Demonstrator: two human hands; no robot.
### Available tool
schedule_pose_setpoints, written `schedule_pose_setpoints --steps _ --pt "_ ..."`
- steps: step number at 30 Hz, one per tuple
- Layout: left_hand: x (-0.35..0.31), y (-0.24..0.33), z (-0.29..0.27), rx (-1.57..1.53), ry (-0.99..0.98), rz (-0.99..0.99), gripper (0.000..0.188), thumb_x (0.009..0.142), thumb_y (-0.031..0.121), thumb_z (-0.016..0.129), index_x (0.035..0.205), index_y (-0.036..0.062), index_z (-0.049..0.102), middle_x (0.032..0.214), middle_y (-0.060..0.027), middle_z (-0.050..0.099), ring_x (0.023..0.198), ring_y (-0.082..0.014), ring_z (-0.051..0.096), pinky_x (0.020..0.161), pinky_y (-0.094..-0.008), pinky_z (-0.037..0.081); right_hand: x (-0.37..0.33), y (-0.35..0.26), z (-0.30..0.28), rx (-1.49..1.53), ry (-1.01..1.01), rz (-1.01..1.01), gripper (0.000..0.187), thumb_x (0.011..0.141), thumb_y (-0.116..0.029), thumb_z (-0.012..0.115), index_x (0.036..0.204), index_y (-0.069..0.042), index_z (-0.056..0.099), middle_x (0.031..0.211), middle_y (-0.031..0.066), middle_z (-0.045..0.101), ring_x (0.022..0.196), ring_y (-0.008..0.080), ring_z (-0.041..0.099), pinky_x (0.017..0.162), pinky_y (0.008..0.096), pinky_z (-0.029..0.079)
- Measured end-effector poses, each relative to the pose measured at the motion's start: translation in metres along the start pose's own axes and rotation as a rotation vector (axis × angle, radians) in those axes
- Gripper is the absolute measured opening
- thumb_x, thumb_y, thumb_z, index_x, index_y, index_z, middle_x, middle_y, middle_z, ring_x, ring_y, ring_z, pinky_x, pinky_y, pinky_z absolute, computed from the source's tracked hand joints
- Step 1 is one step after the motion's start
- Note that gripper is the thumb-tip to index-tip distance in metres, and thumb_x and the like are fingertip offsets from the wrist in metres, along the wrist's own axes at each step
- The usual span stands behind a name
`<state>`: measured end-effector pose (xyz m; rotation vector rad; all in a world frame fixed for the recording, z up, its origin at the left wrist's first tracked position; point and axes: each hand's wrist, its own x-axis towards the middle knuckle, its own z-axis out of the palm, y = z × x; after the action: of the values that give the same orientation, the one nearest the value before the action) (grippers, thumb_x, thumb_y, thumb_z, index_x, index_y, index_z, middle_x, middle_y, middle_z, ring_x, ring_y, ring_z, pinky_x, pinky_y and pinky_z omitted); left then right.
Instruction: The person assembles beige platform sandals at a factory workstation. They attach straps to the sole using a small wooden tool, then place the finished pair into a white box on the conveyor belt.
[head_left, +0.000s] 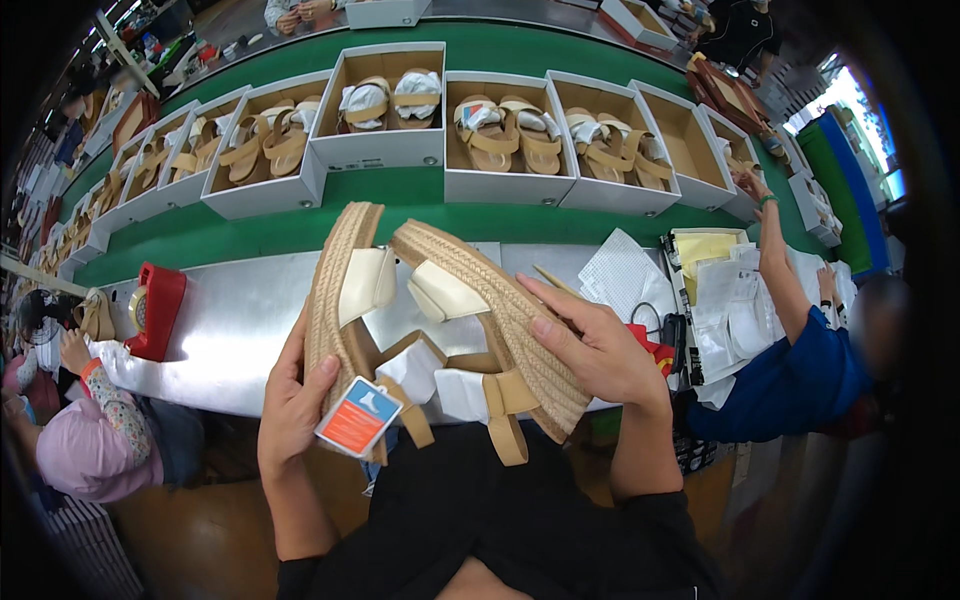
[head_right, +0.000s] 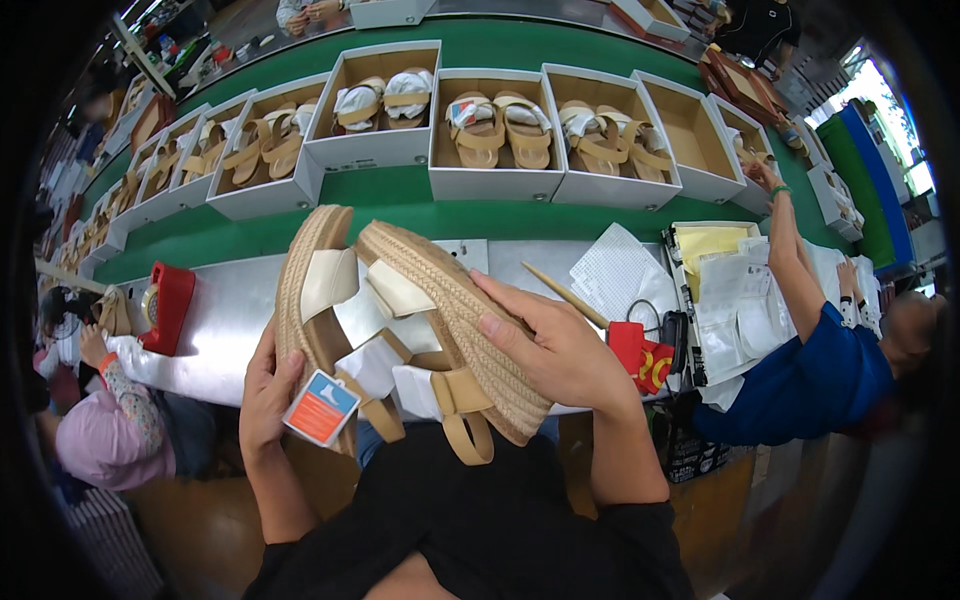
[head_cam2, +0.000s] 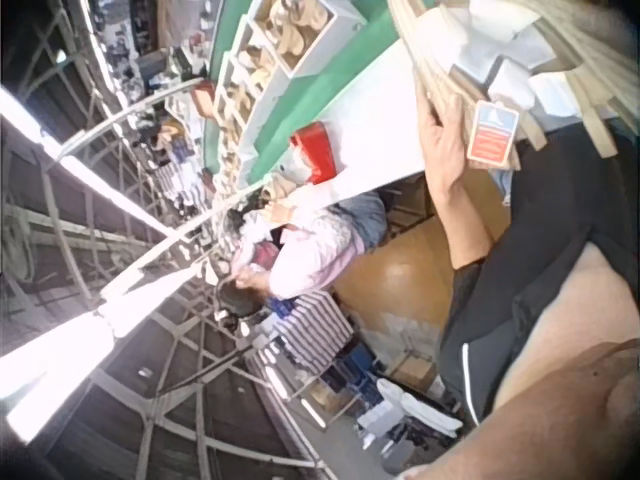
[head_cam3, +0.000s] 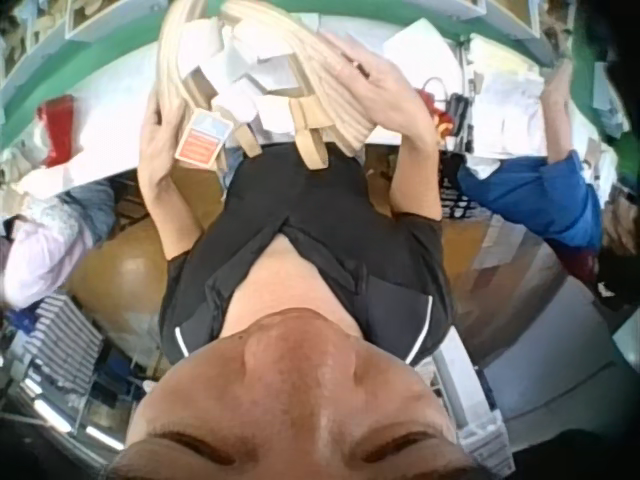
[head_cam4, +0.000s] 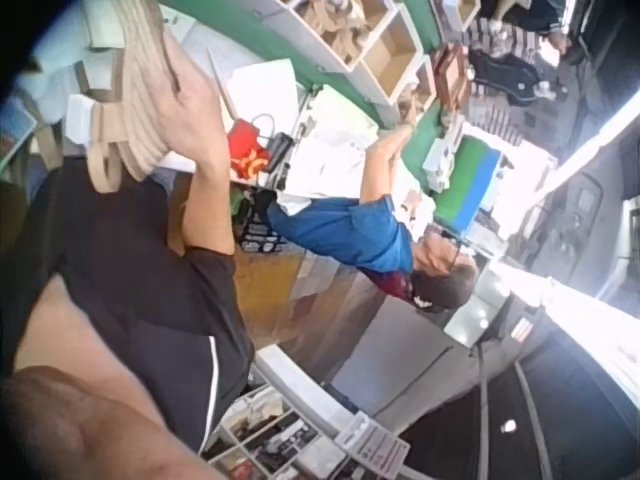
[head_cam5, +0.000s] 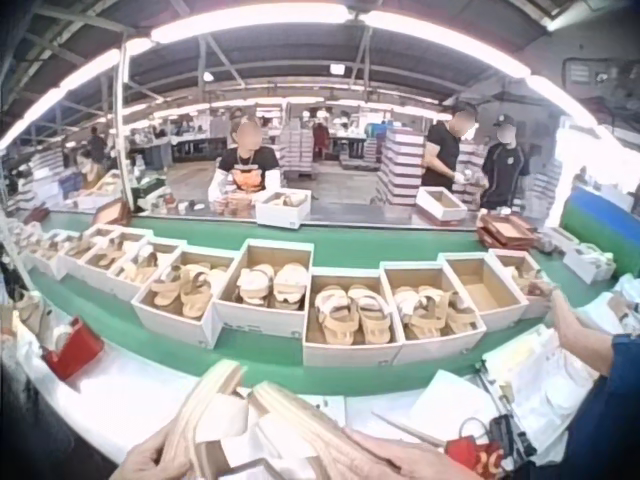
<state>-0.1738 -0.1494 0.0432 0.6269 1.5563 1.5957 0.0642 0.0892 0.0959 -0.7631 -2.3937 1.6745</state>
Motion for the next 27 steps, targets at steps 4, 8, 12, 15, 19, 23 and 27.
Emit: schedule_pose_setpoints --steps 4,8,12,15,19,23,27 --pt "-0.001 0.008 0.010 0.069 0.005 -0.017 0.066 0.102 0.017 0.056 0.157 -0.0009 0.024 0.143 -0.0174 0.051 0.125 -0.0181 0.052 0.107 -0.0298 0.039 -0.002 -0.003 0.007 -0.028 0.048 0.043 0.048 0.102 -0.019 0.056 0.145 0.000 0.048 0.129 0.0172 0.064 0.116 0.0172 0.058 0.101 0.0306 0.043" --pt "-0.002 0.009 0.008 0.146 0.021 -0.012 0.065 0.103 0.020 0.055 0.157 0.0014 0.024 0.140 -0.0177 0.053 0.122 -0.0163 0.052 0.105 -0.0293 0.040 0.000 -0.003 0.010 -0.036 0.055 0.048 0.047 0.101 -0.018 0.056 0.144 0.000 0.049 0.129 0.0175 0.064 0.116 0.0178 0.058 0.102 0.0313 0.043" --pt "-0.002 0.008 0.008 0.194 0.028 -0.021 0.063 0.103 0.020 0.054 0.157 0.0031 0.026 0.136 -0.0175 0.056 0.120 -0.0160 0.053 0.104 -0.0291 0.040 0.004 -0.001 0.012 -0.034 0.045 0.083 0.047 0.101 -0.018 0.057 0.144 0.000 0.049 0.130 0.0175 0.063 0.117 0.0179 0.058 0.102 0.0311 0.043" --pt "-0.002 0.011 0.006 0.256 0.046 -0.057 0.062 0.103 0.019 0.054 0.156 0.0028 0.028 0.134 -0.0182 0.057 0.119 -0.0180 0.054 0.104 -0.0307 0.040 0.007 0.002 0.016 -0.063 0.055 0.092 0.048 0.100 -0.018 0.058 0.144 0.001 0.049 0.132 0.0179 0.062 0.119 0.0181 0.058 0.103 0.0304 0.042" --pt "0.002 0.009 0.010 0.318 0.039 -0.021 0.061 0.103 0.017 0.053 0.157 0.0055 0.028 0.112 -0.0098 0.059 0.101 -0.0135 0.055 0.094 -0.0289 0.044 0.008 0.004 0.023 -0.099 0.096 0.094 0.048 0.100 -0.014 0.056 0.144 0.002 0.048 0.136 0.0184 0.060 0.122 0.0188 0.056 0.105 0.0303 0.040" --pt "0.008 0.007 0.009 0.279 0.090 0.007 0.062 0.104 0.022 0.052 0.157 0.0033 0.026 0.138 -0.0220 0.055 0.126 -0.0226 0.054 0.107 -0.0323 0.039 0.016 0.007 0.034 -0.131 0.208 0.013 0.046 0.097 -0.012 0.058 0.141 0.000 0.053 0.116 0.0203 0.066 0.102 0.0258 0.064 0.094 0.0342 0.047" --pt "0.017 -0.003 0.013 0.046 0.316 0.141 0.067 0.105 0.024 0.050 0.159 0.0037 0.016 0.152 -0.0228 0.040 0.138 -0.0256 0.043 0.113 -0.0328 0.033 0.018 0.016 0.033 -0.319 0.495 -0.220 0.047 0.098 -0.009 0.053 0.143 0.004 0.048 0.132 0.0209 0.059 0.120 0.0269 0.057 0.104 0.0350 0.040"
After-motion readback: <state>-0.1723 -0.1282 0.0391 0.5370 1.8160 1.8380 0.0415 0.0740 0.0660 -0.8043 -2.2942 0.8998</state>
